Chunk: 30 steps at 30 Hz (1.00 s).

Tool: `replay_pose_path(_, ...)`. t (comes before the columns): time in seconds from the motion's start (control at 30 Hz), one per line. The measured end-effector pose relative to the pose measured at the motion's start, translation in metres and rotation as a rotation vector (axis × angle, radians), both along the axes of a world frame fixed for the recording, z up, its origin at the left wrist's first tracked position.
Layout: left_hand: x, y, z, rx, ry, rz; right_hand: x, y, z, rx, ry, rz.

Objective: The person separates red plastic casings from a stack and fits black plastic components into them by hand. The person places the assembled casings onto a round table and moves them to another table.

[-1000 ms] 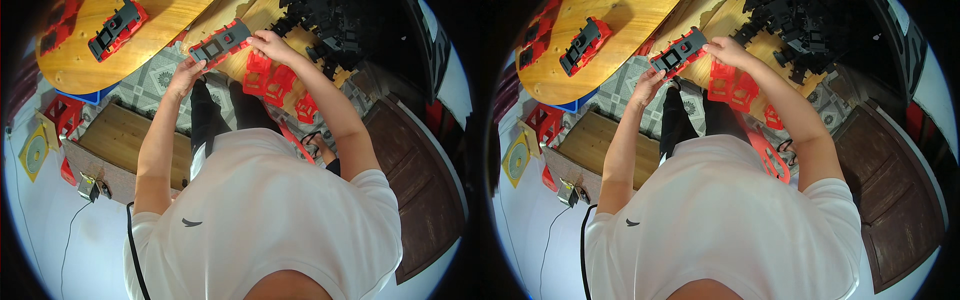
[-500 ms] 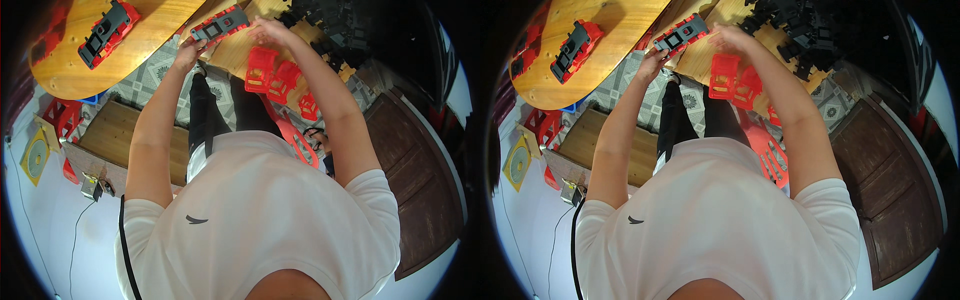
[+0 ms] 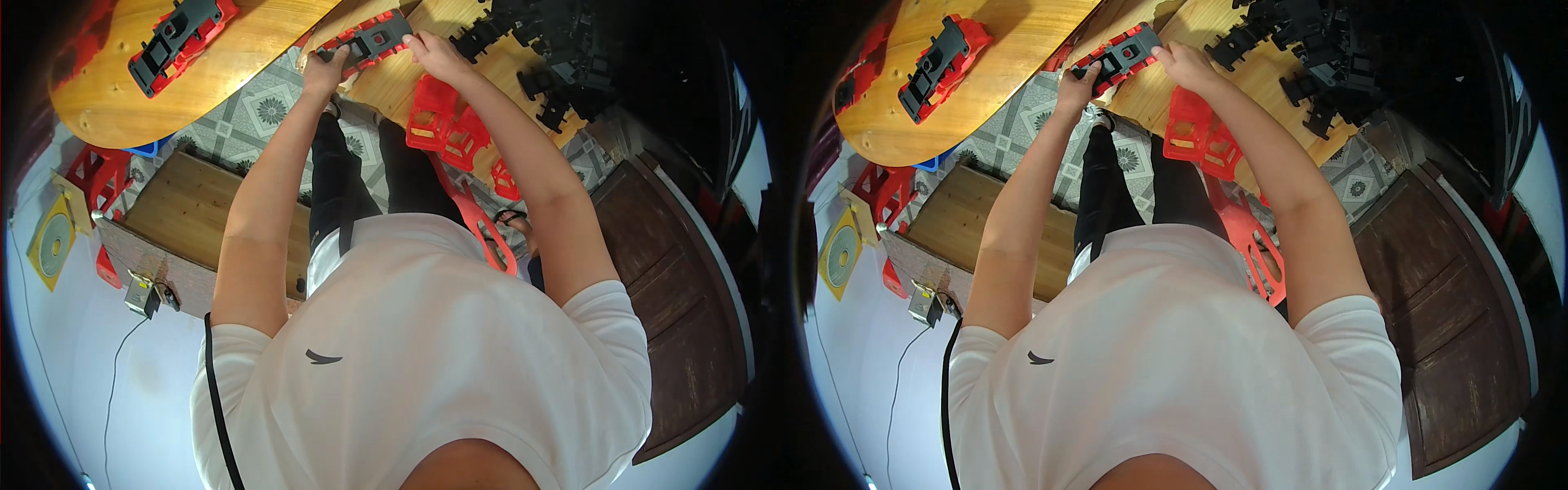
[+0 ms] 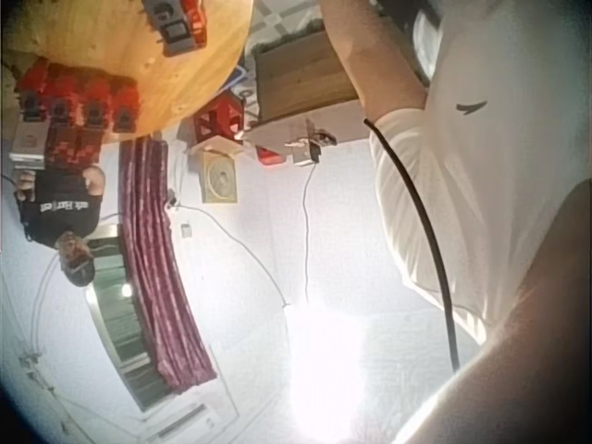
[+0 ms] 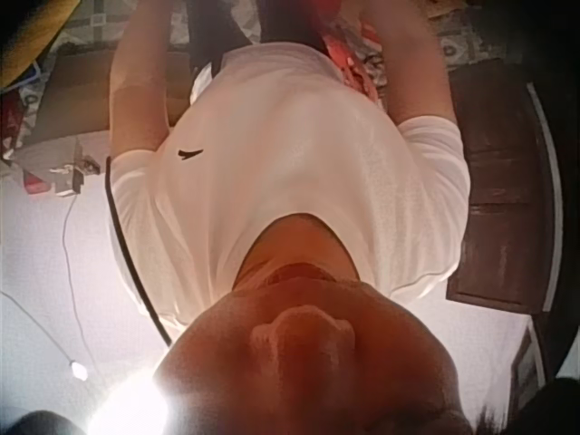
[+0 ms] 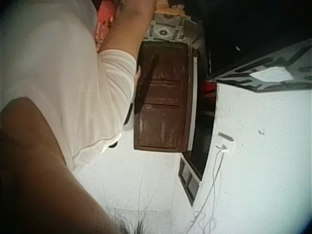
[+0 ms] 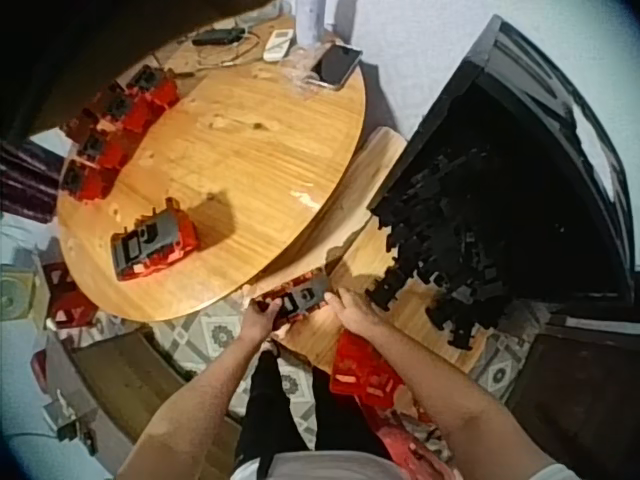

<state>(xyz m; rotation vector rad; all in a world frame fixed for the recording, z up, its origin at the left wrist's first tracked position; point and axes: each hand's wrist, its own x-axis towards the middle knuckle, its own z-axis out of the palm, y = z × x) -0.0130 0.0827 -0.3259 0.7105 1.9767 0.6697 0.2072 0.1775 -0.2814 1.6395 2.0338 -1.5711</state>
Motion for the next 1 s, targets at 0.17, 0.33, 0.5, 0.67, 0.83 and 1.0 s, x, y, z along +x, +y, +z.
replay_pose_path(0.17,0.004,0.01,0.011,-0.022,-0.098,0.036,0.003,-0.001,0.0,0.245,-0.068,0.111)
replay_pose_path(0.33,0.006,0.012,0.045,-0.005,-0.288,0.111,0.013,0.007,0.014,0.07,-0.036,0.03)
replay_pose_path(0.5,0.03,-0.031,0.051,-0.131,-0.268,0.1,0.054,0.018,0.026,0.516,-0.548,0.192)
replay_pose_path(0.67,0.121,-0.078,0.066,-0.682,-0.702,-0.148,0.074,0.005,-0.015,0.722,-0.661,0.4)
replay_pose_path(0.83,0.144,-0.096,0.014,-0.403,-0.817,0.029,0.06,0.007,0.038,0.707,-0.48,0.327)
replay_pose_path(1.0,0.092,-0.057,0.032,-0.299,-0.337,-0.11,0.113,0.001,0.097,0.367,0.24,-0.482)
